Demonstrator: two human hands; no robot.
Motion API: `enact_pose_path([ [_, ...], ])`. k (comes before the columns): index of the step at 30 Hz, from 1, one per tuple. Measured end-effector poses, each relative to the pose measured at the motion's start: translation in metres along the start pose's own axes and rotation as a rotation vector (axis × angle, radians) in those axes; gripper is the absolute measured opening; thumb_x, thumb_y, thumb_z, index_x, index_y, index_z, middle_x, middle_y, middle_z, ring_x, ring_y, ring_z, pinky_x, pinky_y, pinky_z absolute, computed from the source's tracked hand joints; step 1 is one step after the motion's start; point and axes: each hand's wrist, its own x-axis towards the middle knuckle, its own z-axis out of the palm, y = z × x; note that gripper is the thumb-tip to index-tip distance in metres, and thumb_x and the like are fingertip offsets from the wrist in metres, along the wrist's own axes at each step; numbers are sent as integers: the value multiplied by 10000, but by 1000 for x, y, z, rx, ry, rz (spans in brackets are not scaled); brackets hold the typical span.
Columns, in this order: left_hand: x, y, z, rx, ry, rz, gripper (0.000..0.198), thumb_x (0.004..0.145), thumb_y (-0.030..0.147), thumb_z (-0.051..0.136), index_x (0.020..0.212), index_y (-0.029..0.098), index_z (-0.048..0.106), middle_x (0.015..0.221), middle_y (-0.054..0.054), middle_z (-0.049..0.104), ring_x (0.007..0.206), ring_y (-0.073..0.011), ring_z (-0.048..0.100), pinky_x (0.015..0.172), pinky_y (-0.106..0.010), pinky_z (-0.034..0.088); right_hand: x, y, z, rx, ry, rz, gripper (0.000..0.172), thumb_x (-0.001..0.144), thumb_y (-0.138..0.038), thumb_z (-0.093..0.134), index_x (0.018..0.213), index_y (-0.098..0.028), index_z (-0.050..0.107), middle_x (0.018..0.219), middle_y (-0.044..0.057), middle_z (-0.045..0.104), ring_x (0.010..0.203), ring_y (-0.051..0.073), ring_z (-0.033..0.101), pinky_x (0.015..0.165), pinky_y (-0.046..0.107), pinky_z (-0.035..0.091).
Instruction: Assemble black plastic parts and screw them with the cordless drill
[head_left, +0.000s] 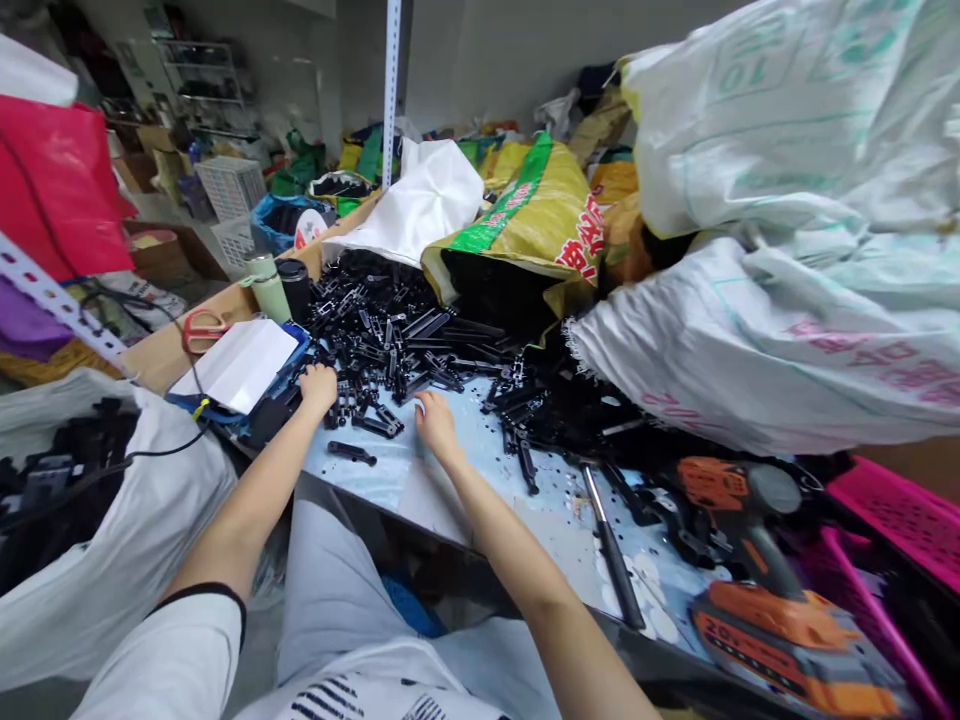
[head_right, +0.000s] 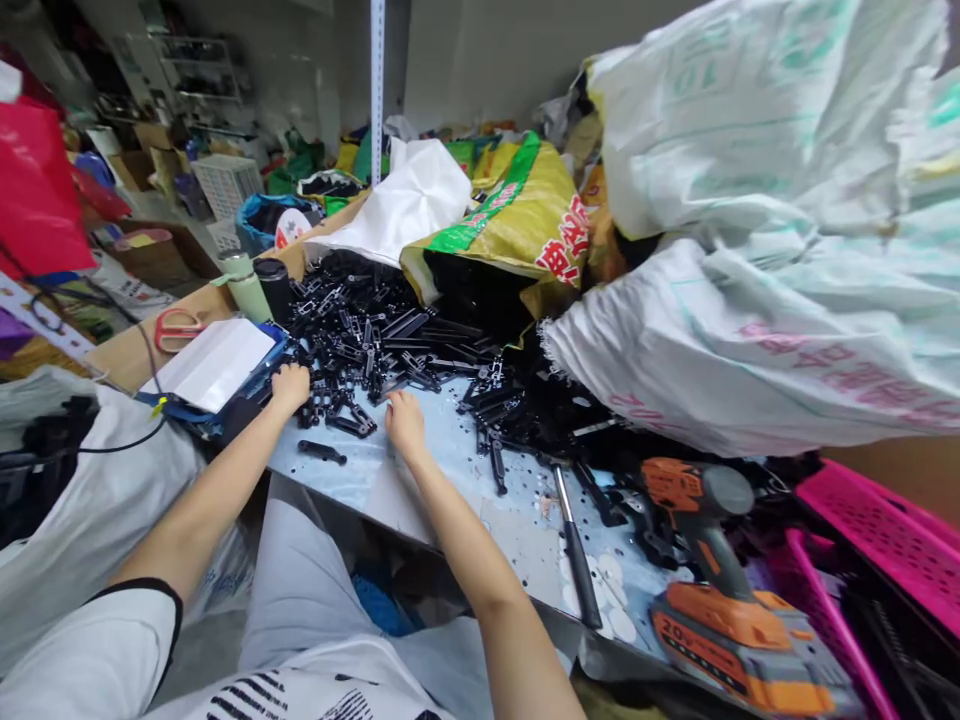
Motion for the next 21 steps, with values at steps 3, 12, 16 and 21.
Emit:
enact_pose_path([
  [3,7,-12,4,34,-1,-14,279,857,127,464,1099,8,539,1091,-275,575,1065,-359,520,875,-479,410,44,17,-5,-252,-153,-122,392,866,-60,337,1184,-159,543,1285,143,512,1156,259,438,888,371,380],
  [12,-122,61,42,-335,42,491,306,944,249,377,1200,150,512,1058,-114,592,974,-221,568,847,-339,465,56,47,-33,-15,-202,-272,425,841,-258,572,1249,-157,509,1132,135,614,1080,262,513,950,420,349],
  [16,-181,90,72,-225,-77,554,303,915,242,444,1187,139,527,1002,-124,587,957,-254,542,824,-390,464,-8,61,-52,638,-114,98,474,832,-442,561,1239,-201,521,1004,72,630,870,193,606,788,358,486],
  [21,-186,78,84,-280,36,493,423,872,313,521,1256,139,479,1179,-156,517,1108,-285,473,932,-430,421,-93,70,-60,1076,42,428,554,726,-467,659,1211,-234,528,932,27,611,819,171,626,749,359,524],
])
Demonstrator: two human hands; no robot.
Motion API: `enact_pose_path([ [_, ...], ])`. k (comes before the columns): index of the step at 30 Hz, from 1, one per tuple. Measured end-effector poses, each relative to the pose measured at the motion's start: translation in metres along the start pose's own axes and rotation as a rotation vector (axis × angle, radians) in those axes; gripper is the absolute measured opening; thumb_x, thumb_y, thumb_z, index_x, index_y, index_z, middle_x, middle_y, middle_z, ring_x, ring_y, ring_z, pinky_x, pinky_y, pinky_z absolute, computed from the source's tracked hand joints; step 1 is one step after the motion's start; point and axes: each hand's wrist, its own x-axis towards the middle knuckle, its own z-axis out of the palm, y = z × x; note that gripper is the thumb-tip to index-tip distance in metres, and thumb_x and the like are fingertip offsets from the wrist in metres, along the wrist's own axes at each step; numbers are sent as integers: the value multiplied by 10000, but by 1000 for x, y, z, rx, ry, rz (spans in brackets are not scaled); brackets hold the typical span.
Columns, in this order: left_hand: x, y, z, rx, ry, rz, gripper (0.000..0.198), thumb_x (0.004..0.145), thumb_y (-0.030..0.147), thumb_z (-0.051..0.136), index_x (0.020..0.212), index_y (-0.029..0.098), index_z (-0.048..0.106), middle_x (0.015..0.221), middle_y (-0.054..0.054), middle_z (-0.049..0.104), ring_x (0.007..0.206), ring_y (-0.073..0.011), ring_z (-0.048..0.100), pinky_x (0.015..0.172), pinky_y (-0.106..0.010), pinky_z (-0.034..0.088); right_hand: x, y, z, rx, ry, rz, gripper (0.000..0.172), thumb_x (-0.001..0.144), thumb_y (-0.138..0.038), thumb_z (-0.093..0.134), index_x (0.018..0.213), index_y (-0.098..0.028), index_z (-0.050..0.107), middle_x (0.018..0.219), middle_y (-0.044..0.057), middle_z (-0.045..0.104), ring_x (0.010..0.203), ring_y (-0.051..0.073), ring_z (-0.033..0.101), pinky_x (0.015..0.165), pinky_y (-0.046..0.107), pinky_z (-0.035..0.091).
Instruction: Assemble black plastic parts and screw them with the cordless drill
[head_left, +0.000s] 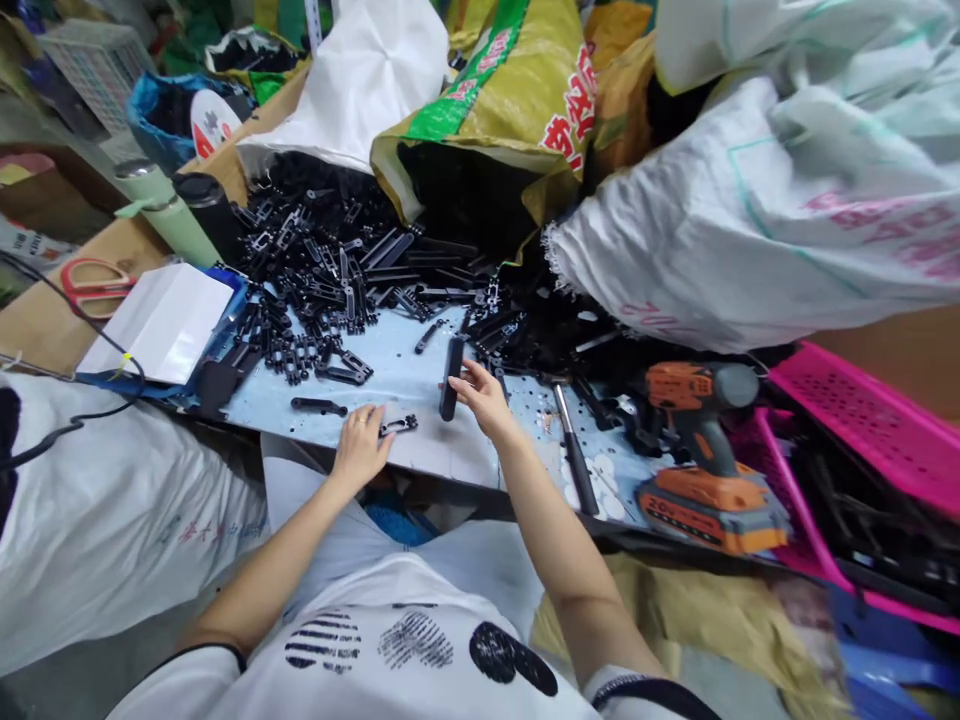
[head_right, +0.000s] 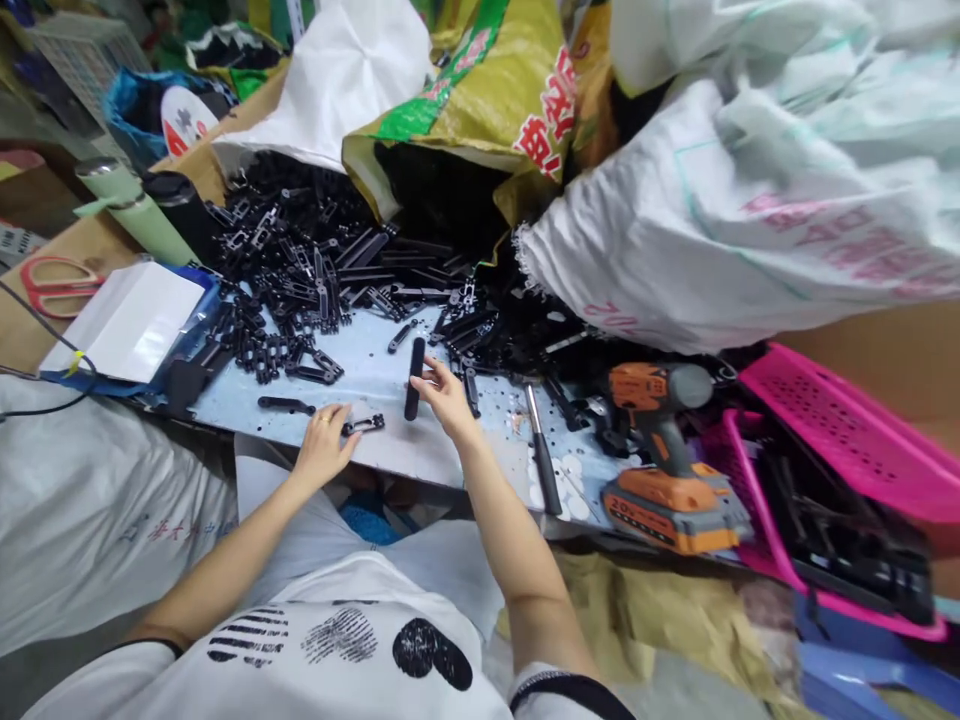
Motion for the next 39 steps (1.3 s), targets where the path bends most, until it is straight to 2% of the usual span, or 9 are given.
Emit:
enact_pose_path([
  [4,0,-8,-4,23,-43,30,414,863,308,522,1238,134,502,1168,-155,523,1106,-291,468,945,-437,410,-50,14,-8,-313,286,-200,430,703,-332,669,1101,-197,578,1053,81,576,945,212,571,838,407,497],
  [7,1,-4,-3,63,-65,29,419,853,304,531,1233,128,515,1184,-164,525,1117,-305,460,947,-453,399,-77,23,-6,-587,361,-354,381,718,-245,630,1092,-193,581,1095,107,552,1067,247,518,953,458,433],
  [12,9,6,0,92,-78,39,449,849,330,550,1244,120,510,1207,-170,525,1132,-319,452,949,-455,392,-91,32,4,-258,309,-318,329,749,-308,649,1048,-213,550,1086,95,583,1075,228,554,930,426,464],
  [17,23,10,3,22,-124,104,295,872,222,505,1148,130,551,1191,-170,552,1153,-306,466,946,-443,401,-77,32,3,88,272,-246,525,682,-429,724,1086,-242,444,1049,71,615,1033,224,609,908,428,481],
  [21,27,0,-3,-178,-58,32,287,871,193,507,1152,138,528,1092,-130,604,1040,-244,556,896,-366,447,-88,31,-32,-114,296,-297,657,684,-463,731,1195,-271,365,1031,49,597,999,211,620,910,414,481],
  [24,28,-2,-12,-282,-13,-21,303,835,285,592,1105,155,546,1049,-100,619,996,-235,579,860,-342,460,-104,31,-59,-470,209,-295,475,744,-470,681,1110,-230,495,1006,72,612,978,223,605,893,417,478],
  [29,28,20,-19,-503,-64,-119,321,936,365,414,1133,166,569,919,-59,649,776,-165,614,770,-294,479,-99,24,-41,-972,-68,-331,530,809,-481,604,1256,-206,528,1189,120,586,1193,297,468,1054,527,300],
  [34,26,39,-9,-833,-148,-161,422,930,403,421,1246,153,550,915,-60,633,462,-56,485,534,-225,470,-73,11,6,-456,-58,-144,506,911,-497,424,1341,-234,475,1015,82,640,880,200,623,804,373,511],
  [39,27,48,-10,-898,-95,-145,422,906,363,482,1288,191,532,970,-56,605,536,-64,518,520,-210,462,-65,4,21,80,-174,96,625,874,-567,440,1414,-258,381,750,-10,589,533,107,562,465,241,485],
])
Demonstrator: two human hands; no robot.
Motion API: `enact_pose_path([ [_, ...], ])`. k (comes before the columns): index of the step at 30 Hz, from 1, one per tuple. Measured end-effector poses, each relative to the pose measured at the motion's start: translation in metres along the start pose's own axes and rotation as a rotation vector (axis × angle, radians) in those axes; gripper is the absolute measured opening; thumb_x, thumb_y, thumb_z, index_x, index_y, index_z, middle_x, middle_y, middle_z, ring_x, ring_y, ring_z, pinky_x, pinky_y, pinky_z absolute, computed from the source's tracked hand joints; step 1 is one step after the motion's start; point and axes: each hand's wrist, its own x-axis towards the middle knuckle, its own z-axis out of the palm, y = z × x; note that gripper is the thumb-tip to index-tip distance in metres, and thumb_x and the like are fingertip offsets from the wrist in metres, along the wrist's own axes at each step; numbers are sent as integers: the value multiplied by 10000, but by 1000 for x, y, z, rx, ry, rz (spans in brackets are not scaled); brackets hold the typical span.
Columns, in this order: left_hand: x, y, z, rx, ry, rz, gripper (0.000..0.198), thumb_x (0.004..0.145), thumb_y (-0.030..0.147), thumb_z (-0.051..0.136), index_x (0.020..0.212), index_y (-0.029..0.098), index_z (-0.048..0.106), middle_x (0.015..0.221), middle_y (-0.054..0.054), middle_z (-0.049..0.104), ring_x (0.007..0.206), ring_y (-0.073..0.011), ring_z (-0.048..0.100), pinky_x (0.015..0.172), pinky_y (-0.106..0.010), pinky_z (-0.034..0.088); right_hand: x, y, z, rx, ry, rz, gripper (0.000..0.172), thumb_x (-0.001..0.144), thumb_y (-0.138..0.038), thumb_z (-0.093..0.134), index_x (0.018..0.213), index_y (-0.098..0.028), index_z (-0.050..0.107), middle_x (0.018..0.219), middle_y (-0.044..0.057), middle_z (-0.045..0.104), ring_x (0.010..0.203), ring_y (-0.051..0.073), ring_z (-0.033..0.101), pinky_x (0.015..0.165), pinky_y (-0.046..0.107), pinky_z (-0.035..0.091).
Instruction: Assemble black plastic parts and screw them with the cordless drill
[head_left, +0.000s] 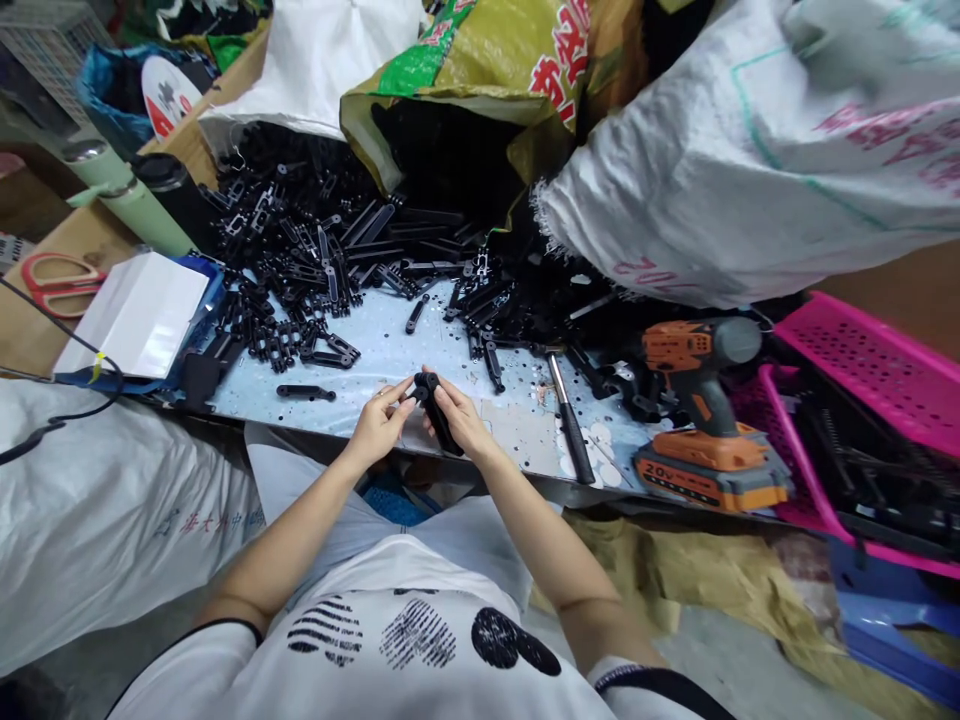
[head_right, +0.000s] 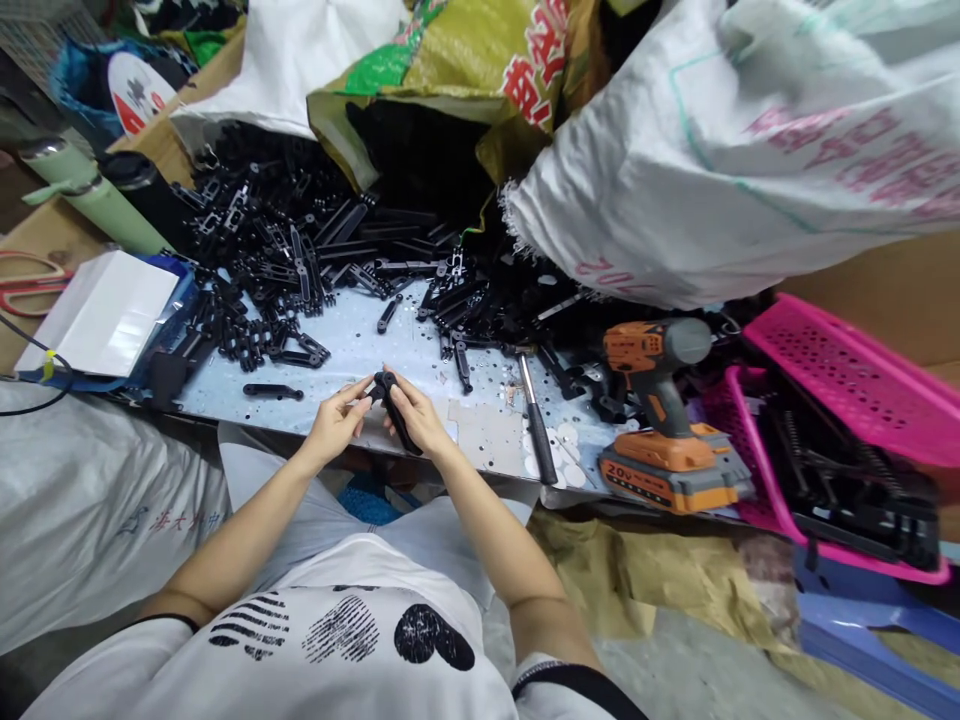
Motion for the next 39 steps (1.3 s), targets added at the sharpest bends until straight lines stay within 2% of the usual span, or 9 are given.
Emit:
enact_pose_path([
  [4,-1,12,-3,252,25,116,382,919,318,462,1260,178,565,941,-83,600,852,-170,572,796,-308,490,2,-6,-13,-204,-68,-123,555,870,-483,510,1375,-261,453,834,9,634,565,100,550,558,253,515],
  [7,-3,17,2,329,68,142,375,938,319,422,1248,172,575,912,-87,577,859,-179,566,807,-320,482,3,-11,-20,-379,-68,-207,515,865,-438,539,1352,-282,485,1047,42,631,627,111,575,647,288,534],
  [14,-2,25,28,262,413,231,395,967,334,349,1263,169,551,1002,-124,592,948,-191,552,852,-343,474,-1,-9,9,-298,87,-282,531,894,-454,475,1396,-292,422,1132,80,596,573,113,553,586,307,547],
  [19,4,20,21,282,379,276,384,966,342,346,1216,167,580,999,-121,610,936,-186,574,841,-348,492,0,0,27,-303,158,-304,537,896,-464,472,1402,-295,411,1215,76,574,833,185,627,772,359,554],
  [24,3,2,23,332,371,192,372,966,286,319,1243,184,546,1116,-126,606,1055,-204,563,920,-378,474,4,9,32,-418,160,-338,523,926,-463,407,1411,-265,397,1259,68,566,1163,206,533,990,369,448],
  [28,-4,-7,17,591,236,58,451,902,193,406,1351,154,428,1246,-174,532,1189,-278,497,953,-445,451,16,-4,-23,-856,84,-280,471,907,-431,457,1351,-275,470,1134,69,625,1035,226,581,882,382,489],
  [33,6,0,-1,921,-282,458,549,793,32,468,1288,269,497,1313,-107,506,1315,-305,356,1078,-613,194,57,-45,-158,-1353,703,-301,288,901,-137,378,989,-132,652,1081,177,586,1067,271,469,889,463,377],
  [36,17,5,-4,1009,-430,539,470,813,23,448,1209,251,556,1078,-97,625,1133,-263,522,1061,-592,217,74,-64,-212,-1447,713,-324,262,848,-40,400,712,-104,615,998,216,588,1071,266,423,919,522,276],
  [39,19,8,-5,1084,-389,435,469,817,23,426,1231,209,545,997,-116,634,981,-241,572,974,-491,343,71,-69,-227,-1453,615,-373,205,793,-11,484,670,-144,581,876,150,614,1008,221,449,948,493,243],
])
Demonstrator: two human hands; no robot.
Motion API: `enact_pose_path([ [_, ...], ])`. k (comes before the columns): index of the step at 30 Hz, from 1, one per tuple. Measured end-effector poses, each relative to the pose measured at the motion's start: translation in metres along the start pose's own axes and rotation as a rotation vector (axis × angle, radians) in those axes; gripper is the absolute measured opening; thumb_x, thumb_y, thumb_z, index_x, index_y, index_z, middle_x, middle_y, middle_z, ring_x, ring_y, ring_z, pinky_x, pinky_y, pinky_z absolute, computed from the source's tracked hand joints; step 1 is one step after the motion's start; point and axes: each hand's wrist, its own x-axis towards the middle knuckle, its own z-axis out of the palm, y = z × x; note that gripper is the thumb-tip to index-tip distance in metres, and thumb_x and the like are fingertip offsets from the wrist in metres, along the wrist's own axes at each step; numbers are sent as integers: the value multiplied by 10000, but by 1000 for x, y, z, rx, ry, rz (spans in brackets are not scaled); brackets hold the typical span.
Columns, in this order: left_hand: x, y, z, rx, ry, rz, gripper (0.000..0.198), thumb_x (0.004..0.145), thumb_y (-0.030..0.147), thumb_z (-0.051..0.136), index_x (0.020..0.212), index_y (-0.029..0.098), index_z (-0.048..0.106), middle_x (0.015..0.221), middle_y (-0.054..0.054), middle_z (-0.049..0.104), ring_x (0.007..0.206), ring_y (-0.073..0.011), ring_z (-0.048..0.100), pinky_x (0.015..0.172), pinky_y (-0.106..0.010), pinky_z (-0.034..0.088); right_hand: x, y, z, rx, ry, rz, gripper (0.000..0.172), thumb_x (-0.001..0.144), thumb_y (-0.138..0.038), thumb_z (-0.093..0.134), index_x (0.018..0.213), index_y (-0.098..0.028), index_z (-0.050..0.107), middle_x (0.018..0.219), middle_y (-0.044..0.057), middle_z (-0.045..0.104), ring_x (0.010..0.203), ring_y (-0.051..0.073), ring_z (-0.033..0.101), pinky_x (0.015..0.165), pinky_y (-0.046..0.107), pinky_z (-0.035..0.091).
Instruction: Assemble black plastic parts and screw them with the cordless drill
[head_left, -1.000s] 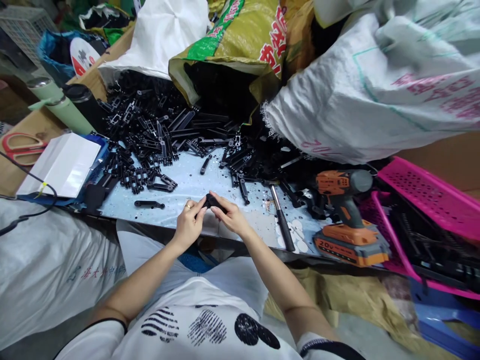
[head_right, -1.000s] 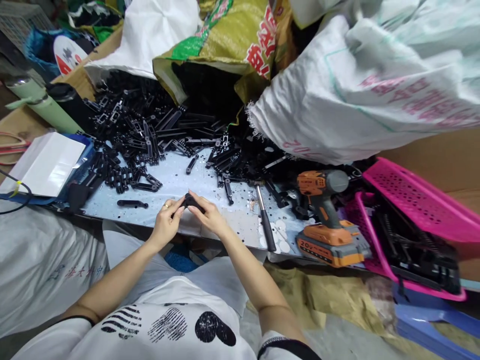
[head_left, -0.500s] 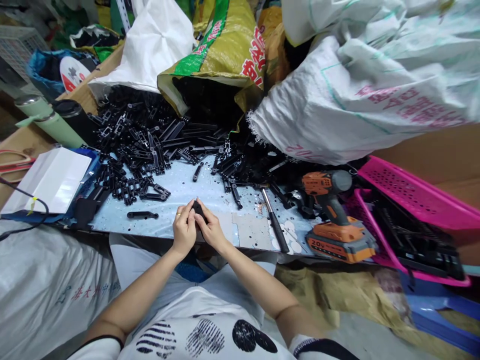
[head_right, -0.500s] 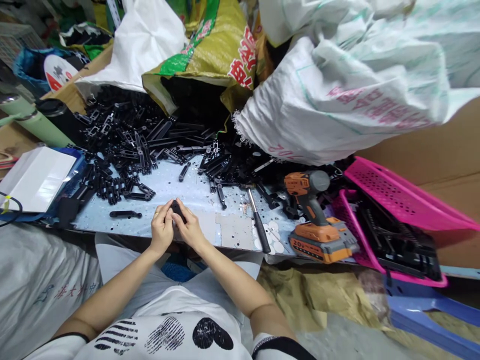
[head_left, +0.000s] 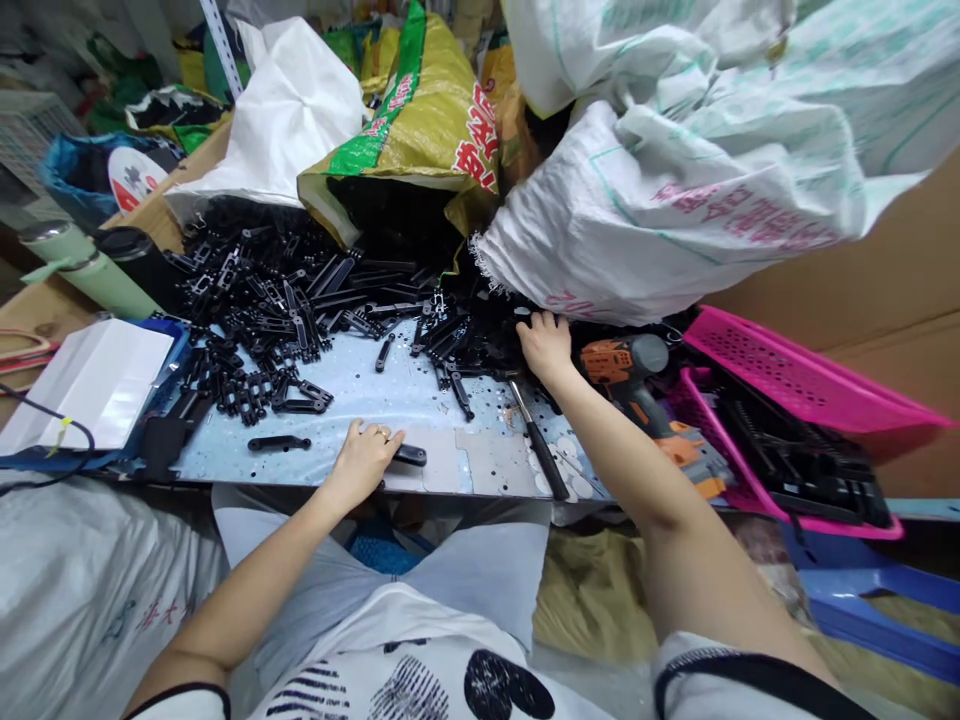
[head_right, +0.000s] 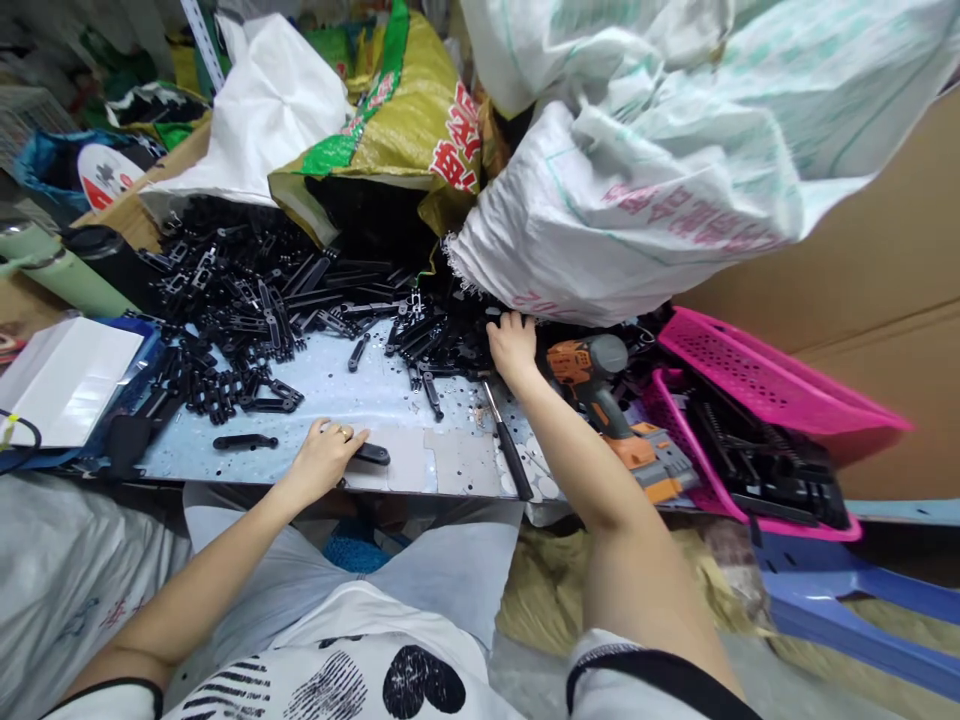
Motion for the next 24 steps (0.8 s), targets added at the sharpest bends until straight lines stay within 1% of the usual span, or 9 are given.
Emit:
enact_pose_path([
  [4,-5,3,2,18,-18,-112,401,858,75,420,1224,174,549,987,-141,622,963,-255,562,862,-424,391,-14,1,-2,14,-28,-71,209,791,8,475,711,-163,563,789,91,607,948,196,474,966,483,210],
  [8,-2,8,8,-24,-43,-26,335,895,219,503,1228,192,531,976,-106,608,953,-246,562,803,-365,407,-11,10,9,31,-66,-87,248,792,5,457,609,-156,504,811,119,603,912,176,451,907,442,259],
  [10,-1,8,11,-3,-51,2,337,898,237,516,1231,190,522,960,-88,612,937,-237,567,776,-344,411,-4,18,10,49,-93,-133,247,784,-9,479,590,-160,507,773,99,599,894,163,439,915,418,262],
  [13,-1,5,13,55,-25,-74,343,908,237,499,1241,156,508,947,-91,621,897,-236,577,737,-337,418,4,27,-2,70,-138,-221,220,766,7,487,647,-160,564,713,65,586,852,159,440,947,418,250],
  [15,-1,3,15,58,-4,-116,343,909,237,496,1241,149,503,948,-93,624,878,-233,580,731,-336,422,2,25,-16,84,-167,-277,204,759,6,500,750,-164,612,755,61,601,855,166,450,978,430,231],
  [17,0,3,17,36,3,-113,332,908,236,499,1230,156,507,956,-91,623,878,-228,581,740,-335,424,-8,9,-30,106,-205,-366,183,763,-53,559,865,-184,635,834,62,618,887,185,464,1004,439,225],
  [19,3,5,18,15,0,-98,315,907,239,501,1212,161,518,961,-93,621,894,-229,579,750,-337,425,-27,-25,-39,126,-279,-497,165,781,-160,617,940,-205,633,876,62,623,889,201,486,983,428,282],
  [22,9,7,18,4,-21,-84,312,905,267,506,1196,157,531,961,-96,620,915,-243,573,751,-346,429,-61,-91,-43,61,-463,-623,137,879,-243,529,987,-200,603,835,68,621,783,189,537,780,333,403],
  [24,11,6,17,11,-45,-75,306,909,274,496,1188,153,534,967,-98,621,925,-248,569,755,-351,431,-79,-127,-42,-59,-564,-617,147,904,-244,486,1000,-179,575,885,96,628,784,199,570,652,282,389],
])
